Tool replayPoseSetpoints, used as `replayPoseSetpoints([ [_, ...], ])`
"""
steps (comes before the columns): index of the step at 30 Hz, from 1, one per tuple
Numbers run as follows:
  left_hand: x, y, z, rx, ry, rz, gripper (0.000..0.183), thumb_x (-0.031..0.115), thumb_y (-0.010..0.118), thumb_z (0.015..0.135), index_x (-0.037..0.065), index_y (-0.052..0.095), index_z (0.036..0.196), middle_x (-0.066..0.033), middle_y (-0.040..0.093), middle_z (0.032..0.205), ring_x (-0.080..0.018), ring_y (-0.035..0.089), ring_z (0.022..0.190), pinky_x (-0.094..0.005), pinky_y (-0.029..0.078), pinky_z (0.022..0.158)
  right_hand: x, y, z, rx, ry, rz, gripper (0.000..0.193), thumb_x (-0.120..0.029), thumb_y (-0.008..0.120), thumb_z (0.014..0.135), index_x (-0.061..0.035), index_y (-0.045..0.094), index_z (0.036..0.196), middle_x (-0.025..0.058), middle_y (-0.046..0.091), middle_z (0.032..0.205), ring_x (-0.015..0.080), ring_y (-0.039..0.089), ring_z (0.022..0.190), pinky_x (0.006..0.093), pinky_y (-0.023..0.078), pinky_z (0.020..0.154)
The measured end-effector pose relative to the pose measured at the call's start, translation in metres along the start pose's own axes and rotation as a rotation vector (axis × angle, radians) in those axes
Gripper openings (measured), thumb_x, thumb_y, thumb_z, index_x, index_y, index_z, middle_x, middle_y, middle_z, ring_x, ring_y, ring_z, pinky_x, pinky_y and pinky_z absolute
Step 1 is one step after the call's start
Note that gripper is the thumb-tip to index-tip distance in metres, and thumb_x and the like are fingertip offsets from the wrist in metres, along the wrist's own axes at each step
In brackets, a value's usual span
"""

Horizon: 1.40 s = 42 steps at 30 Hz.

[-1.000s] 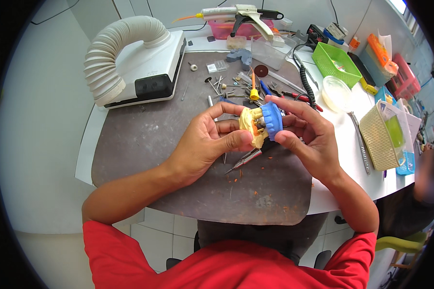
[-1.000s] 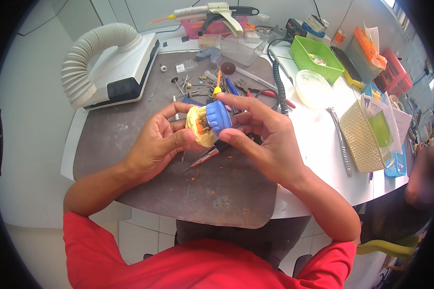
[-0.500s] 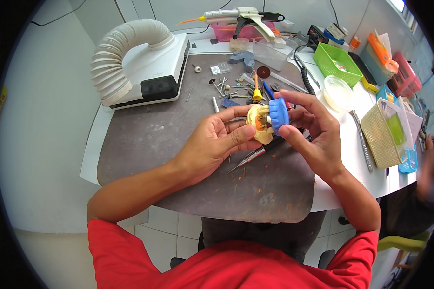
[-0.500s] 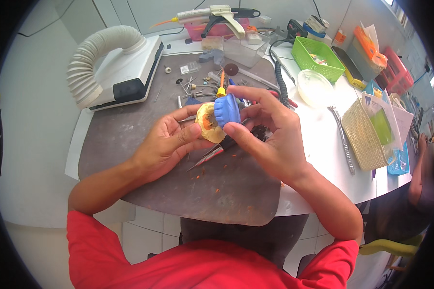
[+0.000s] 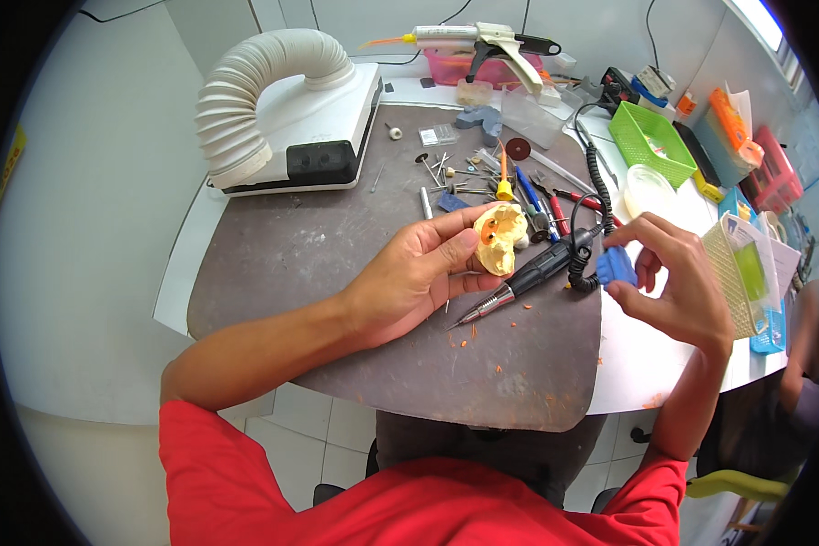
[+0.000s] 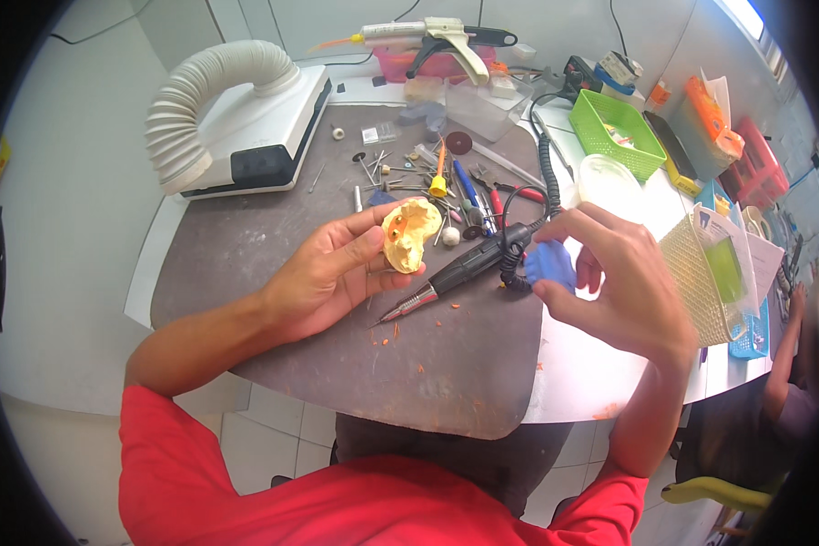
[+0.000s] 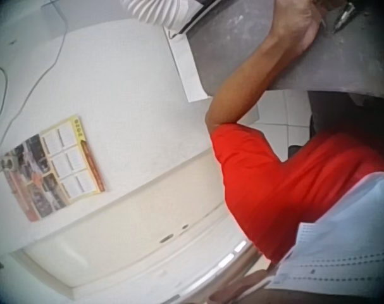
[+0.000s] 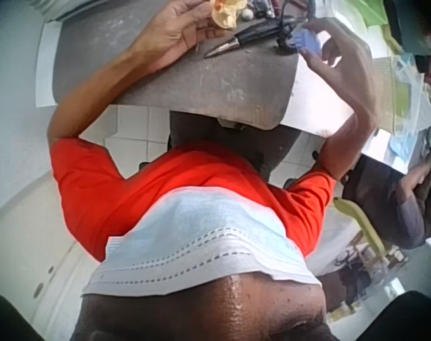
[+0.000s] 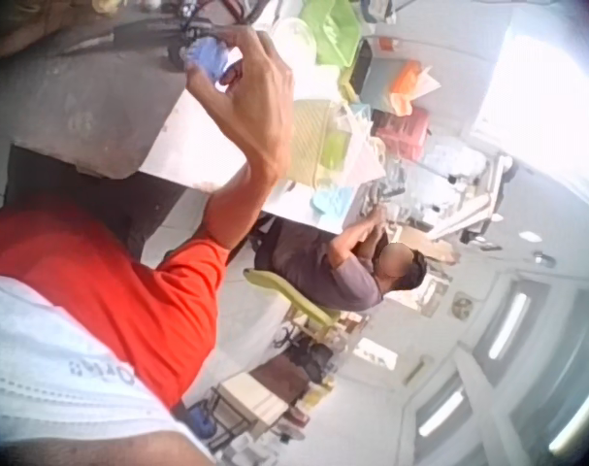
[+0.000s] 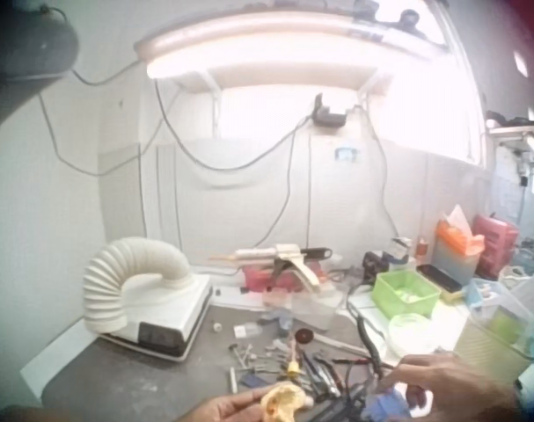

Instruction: The person assembles a dental prosthesis by placing small white components into a yellow mold and then attaching a blue base. They use a rotary tool with a grinding disc to trim and smooth the edges of the assembled unit.

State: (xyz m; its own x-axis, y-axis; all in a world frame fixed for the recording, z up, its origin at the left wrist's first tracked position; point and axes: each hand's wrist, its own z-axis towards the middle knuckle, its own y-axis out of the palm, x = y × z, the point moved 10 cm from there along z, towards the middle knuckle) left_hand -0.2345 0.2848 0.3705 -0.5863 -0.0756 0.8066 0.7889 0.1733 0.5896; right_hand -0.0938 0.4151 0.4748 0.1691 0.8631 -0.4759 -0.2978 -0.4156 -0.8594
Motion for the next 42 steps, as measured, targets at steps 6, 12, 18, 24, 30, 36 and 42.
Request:
replayPoseSetpoints([
  [6,-0.005,-0.003,0.0,0.006,-0.08,-0.076,0.048,0.022,0.053,0.105,0.003,0.04,0.147,-0.0161,0.055,0.14,-0.0129,0.061,0.109,-0.0298,0.052,0.097,0.028,0.001,-0.015,-0.066,0.185,-0.285,0.028,-0.019,0.073,0.073,-0.0034,0.06,0.093,0.0111,0.059,0.086,0.026,0.06,0.065,0.0375,0.046,0.069],
  [12,-0.014,-0.006,-0.001,0.063,-0.165,-0.151,0.049,0.024,0.052,0.105,0.004,0.04,0.148,-0.0187,0.056,0.139,-0.0099,0.059,0.09,-0.0237,0.052,0.086,0.045,0.021,-0.015,-0.208,0.328,-0.266,0.03,-0.019,0.073,0.072,-0.0013,0.058,0.092,0.0146,0.06,0.086,0.03,0.062,0.068,0.0419,0.047,0.07],
  [18,-0.009,-0.01,-0.004,0.057,-0.095,-0.106,0.052,0.025,0.054,0.105,0.003,0.038,0.149,-0.0124,0.058,0.135,-0.0138,0.064,0.102,-0.0249,0.054,0.087,0.045,0.023,-0.015,-0.198,0.289,-0.327,0.037,-0.022,0.079,0.071,-0.0017,0.06,0.094,0.0141,0.061,0.087,0.0311,0.061,0.069,0.0427,0.047,0.071],
  [24,0.009,-0.002,-0.003,0.039,0.031,0.054,0.057,0.022,0.061,0.101,0.005,0.036,0.15,-0.0091,0.061,0.131,-0.0193,0.063,0.117,-0.032,0.054,0.097,0.027,-0.01,-0.009,0.168,0.211,-0.325,0.04,-0.029,0.083,0.076,-0.0035,0.064,0.1,0.0085,0.065,0.083,0.0209,0.059,0.06,0.0365,0.047,0.061],
  [30,0.01,-0.001,-0.004,0.028,0.08,0.079,0.056,0.019,0.065,0.098,0.005,0.036,0.144,-0.0115,0.061,0.13,-0.019,0.062,0.118,-0.0349,0.052,0.101,-0.019,0.006,0.002,0.311,-0.13,-0.088,0.02,-0.01,0.081,0.08,-0.0051,0.07,0.097,0.0047,0.065,0.081,0.0131,0.059,0.058,0.0273,0.047,0.052],
  [36,0.02,-0.006,-0.004,0.055,0.098,0.09,0.056,0.018,0.069,0.096,0.004,0.038,0.14,-0.0121,0.06,0.125,-0.0181,0.06,0.117,-0.035,0.052,0.102,-0.054,0.028,0.026,0.223,-0.184,0.126,0.026,-0.011,0.08,0.082,-0.0042,0.067,0.105,0.0052,0.066,0.086,0.0111,0.061,0.062,0.0259,0.047,0.053],
  [42,0.019,-0.015,-0.003,0.023,0.11,0.099,0.057,0.013,0.074,0.092,0.003,0.038,0.135,-0.0126,0.058,0.123,-0.0191,0.062,0.114,-0.0338,0.054,0.099,-0.056,0.061,0.045,0.265,-0.188,0.32,0.041,-0.013,0.083,0.08,-0.0019,0.061,0.114,0.008,0.072,0.088,0.0137,0.07,0.077,0.0263,0.057,0.067],
])
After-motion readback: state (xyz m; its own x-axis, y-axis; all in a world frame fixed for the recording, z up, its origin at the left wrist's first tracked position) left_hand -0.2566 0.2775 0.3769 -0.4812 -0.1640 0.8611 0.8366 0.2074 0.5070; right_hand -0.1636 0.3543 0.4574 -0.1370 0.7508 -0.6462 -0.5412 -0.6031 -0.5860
